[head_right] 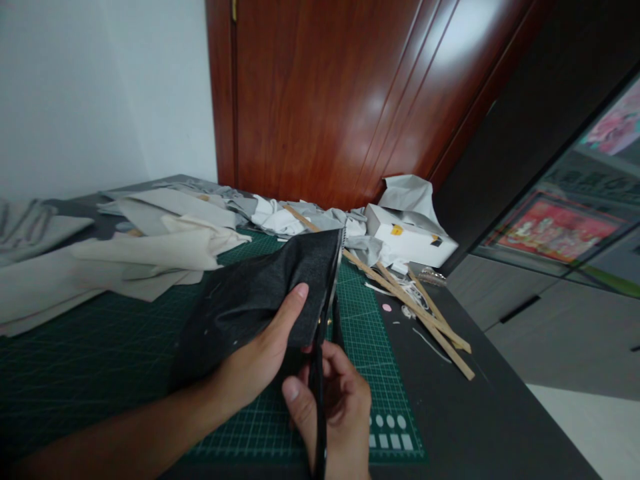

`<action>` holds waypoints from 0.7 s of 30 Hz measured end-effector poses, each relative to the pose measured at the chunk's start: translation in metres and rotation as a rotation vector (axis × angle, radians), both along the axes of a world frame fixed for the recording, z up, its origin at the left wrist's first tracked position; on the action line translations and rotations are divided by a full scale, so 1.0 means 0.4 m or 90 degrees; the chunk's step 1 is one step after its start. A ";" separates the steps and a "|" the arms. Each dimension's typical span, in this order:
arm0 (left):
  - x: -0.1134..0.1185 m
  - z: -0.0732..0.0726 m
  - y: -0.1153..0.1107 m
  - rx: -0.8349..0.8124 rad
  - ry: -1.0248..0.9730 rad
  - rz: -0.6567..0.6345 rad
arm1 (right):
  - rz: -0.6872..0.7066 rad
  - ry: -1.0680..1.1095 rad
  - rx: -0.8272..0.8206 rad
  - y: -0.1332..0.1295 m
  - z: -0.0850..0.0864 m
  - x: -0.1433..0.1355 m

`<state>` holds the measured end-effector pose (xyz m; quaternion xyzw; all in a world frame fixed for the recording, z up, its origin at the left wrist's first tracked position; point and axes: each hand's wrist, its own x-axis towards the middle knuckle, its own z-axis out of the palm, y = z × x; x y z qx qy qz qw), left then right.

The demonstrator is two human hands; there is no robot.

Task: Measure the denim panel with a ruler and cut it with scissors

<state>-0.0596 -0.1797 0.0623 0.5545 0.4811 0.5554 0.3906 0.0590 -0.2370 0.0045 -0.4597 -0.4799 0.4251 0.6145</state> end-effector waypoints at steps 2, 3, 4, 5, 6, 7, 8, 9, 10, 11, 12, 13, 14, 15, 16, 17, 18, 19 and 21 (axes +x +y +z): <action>0.000 -0.003 0.001 -0.012 0.001 -0.005 | 0.012 -0.011 0.005 0.002 0.002 0.005; 0.000 -0.005 0.001 -0.015 0.002 -0.007 | 0.018 -0.015 0.007 0.003 0.003 0.007; 0.000 -0.007 0.000 -0.015 0.004 -0.010 | 0.024 -0.018 0.008 0.004 0.004 0.008; 0.001 -0.007 -0.001 -0.015 0.006 -0.017 | 0.029 -0.019 0.010 0.005 0.004 0.010; 0.002 -0.007 -0.002 -0.016 0.007 -0.023 | 0.031 -0.019 0.011 0.005 0.005 0.011; 0.003 -0.006 -0.004 -0.016 0.005 -0.024 | 0.030 -0.019 0.014 0.005 0.005 0.011; 0.005 -0.004 -0.006 -0.016 0.001 -0.020 | 0.028 -0.018 0.016 0.004 0.005 0.012; 0.007 -0.002 -0.008 -0.015 -0.004 -0.014 | 0.025 -0.018 0.018 0.004 0.005 0.012; 0.009 0.001 -0.009 -0.011 -0.009 -0.008 | 0.022 -0.018 0.021 0.004 0.005 0.012; 0.010 0.003 -0.011 -0.007 -0.012 -0.002 | 0.019 -0.021 0.023 0.004 0.005 0.012; 0.010 0.004 -0.011 -0.005 -0.012 0.000 | 0.018 -0.026 0.026 0.004 0.005 0.012; 0.010 0.004 -0.012 -0.005 -0.010 0.000 | 0.018 -0.031 0.028 0.005 0.005 0.012; 0.010 0.004 -0.012 -0.006 -0.008 -0.002 | 0.020 -0.037 0.031 0.005 0.005 0.012; 0.009 0.003 -0.011 -0.007 -0.005 -0.001 | 0.021 -0.040 0.033 0.005 0.006 0.012; 0.008 0.002 -0.011 -0.008 -0.001 0.000 | 0.020 -0.039 0.034 0.005 0.006 0.012; 0.007 0.001 -0.010 -0.007 0.002 0.001 | 0.017 -0.031 0.035 0.005 0.006 0.011; 0.006 -0.001 -0.009 -0.004 0.006 0.004 | 0.013 -0.019 0.035 0.005 0.006 0.010; 0.005 -0.002 -0.008 0.000 0.010 0.008 | 0.008 -0.005 0.034 0.005 0.005 0.008; 0.004 -0.005 -0.005 0.007 0.019 0.017 | -0.001 0.022 0.029 0.003 0.004 0.004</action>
